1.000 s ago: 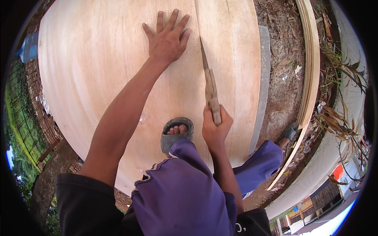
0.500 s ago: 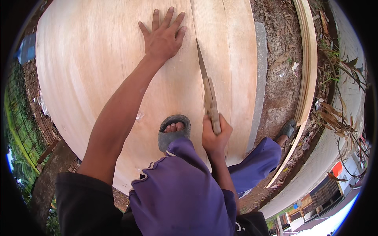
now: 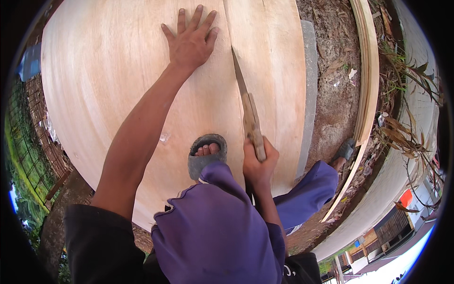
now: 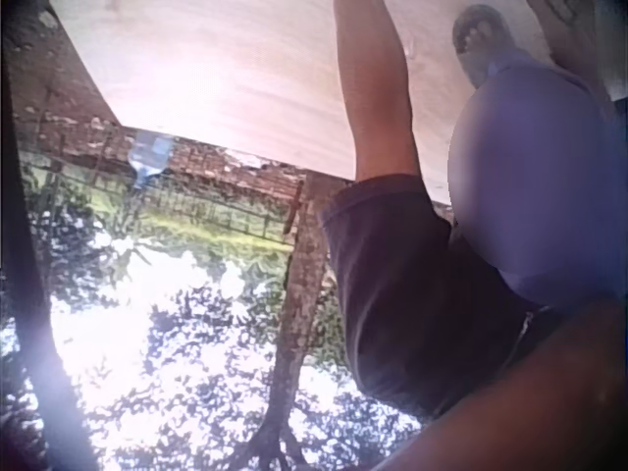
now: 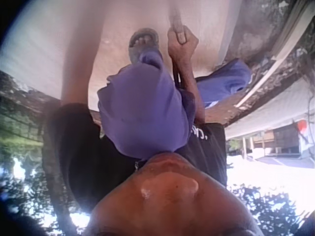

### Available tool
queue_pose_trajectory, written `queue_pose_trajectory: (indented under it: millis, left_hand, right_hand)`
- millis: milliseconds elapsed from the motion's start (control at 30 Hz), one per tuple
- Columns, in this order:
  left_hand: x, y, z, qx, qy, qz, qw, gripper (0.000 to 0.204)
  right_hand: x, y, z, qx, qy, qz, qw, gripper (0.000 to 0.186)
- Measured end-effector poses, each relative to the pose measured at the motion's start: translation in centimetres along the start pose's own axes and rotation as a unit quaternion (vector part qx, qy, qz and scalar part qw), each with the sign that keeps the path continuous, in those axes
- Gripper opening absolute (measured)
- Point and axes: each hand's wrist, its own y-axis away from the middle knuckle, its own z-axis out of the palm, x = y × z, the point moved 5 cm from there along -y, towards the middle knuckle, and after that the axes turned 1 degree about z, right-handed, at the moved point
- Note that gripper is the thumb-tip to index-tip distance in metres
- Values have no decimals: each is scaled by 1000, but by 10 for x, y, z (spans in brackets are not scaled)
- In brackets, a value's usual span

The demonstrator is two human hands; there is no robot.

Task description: The person uses a hand saw to cut a large plywood sheet placed on the ground. They hold the sheet steady with one hand while sawing along a marked line, then lift and reposition the sheet to continue cutting.

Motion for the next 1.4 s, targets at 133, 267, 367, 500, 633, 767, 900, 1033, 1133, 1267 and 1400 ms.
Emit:
queue_pose_trajectory:
  millis: [133, 267, 367, 500, 633, 767, 900, 1033, 1133, 1267, 1400]
  left_hand:
    - [-5, 0, -1, -10, -4, -3, 1000, 52]
    - [-8, 2, -3, 10, 4, -6, 1000, 52]
    - [-4, 5, -3, 6, 5, -1, 1000, 51]
    - [-1, -1, -1, -4, 17, -7, 1000, 52]
    - [-10, 4, 0, 7, -3, -7, 1000, 51]
    - [-8, 0, -5, 16, 16, -8, 1000, 51]
    - [4, -2, -6, 4, 0, 6, 1000, 51]
    - [-3, -1, 0, -2, 5, -11, 1000, 51]
    - [-10, 3, 0, 10, -10, -10, 1000, 52]
    - [-4, 3, -6, 3, 18, -10, 1000, 52]
    - [-1, -1, -4, 1, 11, 2, 1000, 52]
  right_hand:
    - [-2, 41, -14, 25, 46, -42, 998, 26]
    - [11, 136, -76, 39, 215, -71, 973, 24]
    - [7, 108, -59, 61, 89, -26, 994, 24]
    - [-6, -13, 12, -14, -21, -13, 1000, 6]
    - [0, 62, -32, 9, 70, -47, 996, 17]
    - [16, 142, -87, 5, 158, -72, 985, 8]
    - [23, 58, -31, 37, -5, -20, 999, 14]
    - [-6, 8, -2, 0, 18, -15, 1000, 21]
    - [2, 88, -49, 18, 85, -20, 996, 27]
    - [1, 130, -78, 21, 94, 9, 995, 25]
    - [7, 27, -12, -41, -15, 59, 997, 18]
